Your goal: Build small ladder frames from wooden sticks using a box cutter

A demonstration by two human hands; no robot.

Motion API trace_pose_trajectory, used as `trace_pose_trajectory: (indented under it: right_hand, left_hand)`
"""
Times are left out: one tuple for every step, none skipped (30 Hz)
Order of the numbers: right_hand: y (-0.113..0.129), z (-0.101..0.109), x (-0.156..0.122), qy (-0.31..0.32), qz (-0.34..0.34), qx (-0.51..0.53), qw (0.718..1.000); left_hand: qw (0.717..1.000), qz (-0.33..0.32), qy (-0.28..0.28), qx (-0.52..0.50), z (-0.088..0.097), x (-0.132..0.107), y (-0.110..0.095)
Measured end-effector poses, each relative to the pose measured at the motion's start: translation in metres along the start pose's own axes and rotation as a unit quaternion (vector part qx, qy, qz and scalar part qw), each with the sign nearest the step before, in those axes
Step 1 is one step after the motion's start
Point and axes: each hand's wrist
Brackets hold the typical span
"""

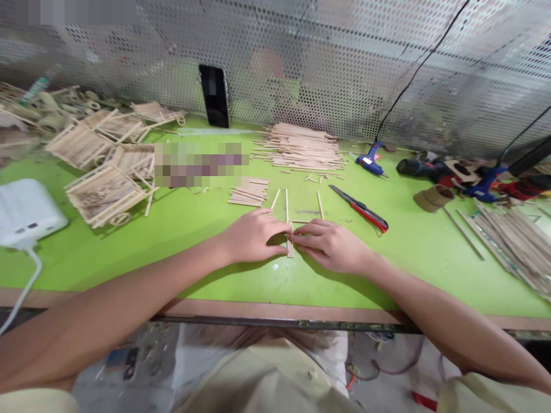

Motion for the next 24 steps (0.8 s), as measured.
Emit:
trace_pose_trajectory:
  right_hand:
    - [0.0, 0.001, 0.0, 0.004, 0.001, -0.003, 1.0]
    - [0.0, 0.001, 0.0, 0.007, 0.002, -0.006, 1.0]
    - [0.0, 0.001, -0.001, 0.009, 0.002, -0.009, 1.0]
    - [0.0, 0.001, -0.001, 0.009, 0.003, -0.011, 1.0]
    - [0.0, 0.001, -0.001, 0.006, 0.004, -0.015, 1.0]
    - [0.0, 0.0, -0.001, 0.002, 0.005, -0.02, 1.0]
    - [0.0, 0.0, -0.001, -0.003, 0.007, -0.026, 1.0]
    - [0.0, 0.0, 0.0, -0.007, 0.012, -0.032, 0.999]
    - [0.001, 0.0, 0.0, -0.01, 0.018, -0.035, 0.999]
    - [0.002, 0.001, 0.0, -0.011, 0.027, -0.036, 0.999]
    - [0.003, 0.002, 0.001, -0.011, 0.037, -0.033, 0.999]
    - [0.004, 0.003, 0.001, -0.01, 0.048, -0.027, 0.998]
    - [0.006, 0.004, 0.002, -0.008, 0.057, -0.019, 0.998]
    - [0.007, 0.006, 0.002, -0.004, 0.063, -0.008, 0.998]
    - [0.009, 0.007, 0.002, 0.002, 0.065, 0.003, 0.998]
    - [0.011, 0.008, 0.003, 0.011, 0.064, 0.016, 0.998]
    - [0.012, 0.009, 0.003, 0.021, 0.06, 0.027, 0.998]
    - [0.013, 0.01, 0.003, 0.031, 0.052, 0.038, 0.997]
    - [0.014, 0.011, 0.003, 0.043, 0.041, 0.045, 0.997]
    - [0.015, 0.011, 0.003, 0.053, 0.029, 0.05, 0.997]
    - [0.016, 0.012, 0.003, 0.062, 0.015, 0.052, 0.997]
    - [0.016, 0.012, 0.002, 0.07, 0.003, 0.051, 0.996]
    - [0.017, 0.012, 0.002, 0.076, -0.007, 0.048, 0.996]
    - [0.018, 0.011, 0.001, 0.08, -0.012, 0.042, 0.996]
  left_hand:
    - [1.0, 0.009, -0.003, -0.003, 0.0, 0.001, -0.002]
    - [1.0, 0.016, -0.005, -0.005, -0.001, 0.001, -0.003]
    - [1.0, 0.019, -0.005, -0.008, -0.001, 0.001, -0.004]
    - [1.0, 0.021, -0.004, -0.008, -0.001, 0.001, -0.005]
    - [1.0, 0.021, -0.002, -0.007, -0.001, 0.001, -0.005]
    - [1.0, 0.019, -0.001, -0.003, -0.001, 0.001, -0.005]
    - [1.0, 0.017, 0.001, 0.001, -0.001, 0.001, -0.004]
    - [1.0, 0.013, 0.003, 0.005, 0.0, 0.001, -0.003]
    - [1.0, 0.01, 0.004, 0.009, 0.0, 0.0, -0.003]
    - [1.0, 0.006, 0.005, 0.011, 0.001, -0.001, -0.002]
    - [1.0, 0.004, 0.004, 0.012, 0.001, -0.001, -0.001]
    - [1.0, 0.002, 0.001, 0.012, 0.001, -0.002, 0.0]
    - [1.0, 0.001, -0.004, 0.014, 0.002, -0.002, 0.001]
    - [1.0, -0.002, -0.009, 0.015, 0.002, -0.003, 0.002]
    - [1.0, -0.005, -0.015, 0.017, 0.002, -0.003, 0.002]
    - [1.0, -0.01, -0.022, 0.017, 0.002, -0.003, 0.003]
    - [0.999, -0.016, -0.028, 0.016, 0.002, -0.002, 0.003]
    - [0.999, -0.024, -0.033, 0.013, 0.003, -0.002, 0.003]
    - [0.999, -0.033, -0.035, 0.01, 0.004, -0.001, 0.003]
    - [0.998, -0.045, -0.033, 0.007, 0.004, -0.001, 0.002]
    - [0.998, -0.059, -0.028, 0.004, 0.005, -0.001, 0.001]
    - [0.997, -0.072, -0.022, 0.003, 0.006, -0.001, 0.0]
    - [0.996, -0.086, -0.015, 0.002, 0.007, -0.001, -0.001]
    - [0.995, -0.098, -0.009, 0.002, 0.007, -0.001, -0.003]
Point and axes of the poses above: each hand's wrist, its own x-axis towards the middle knuckle, its own z-axis out of the back of the hand, y = z × x
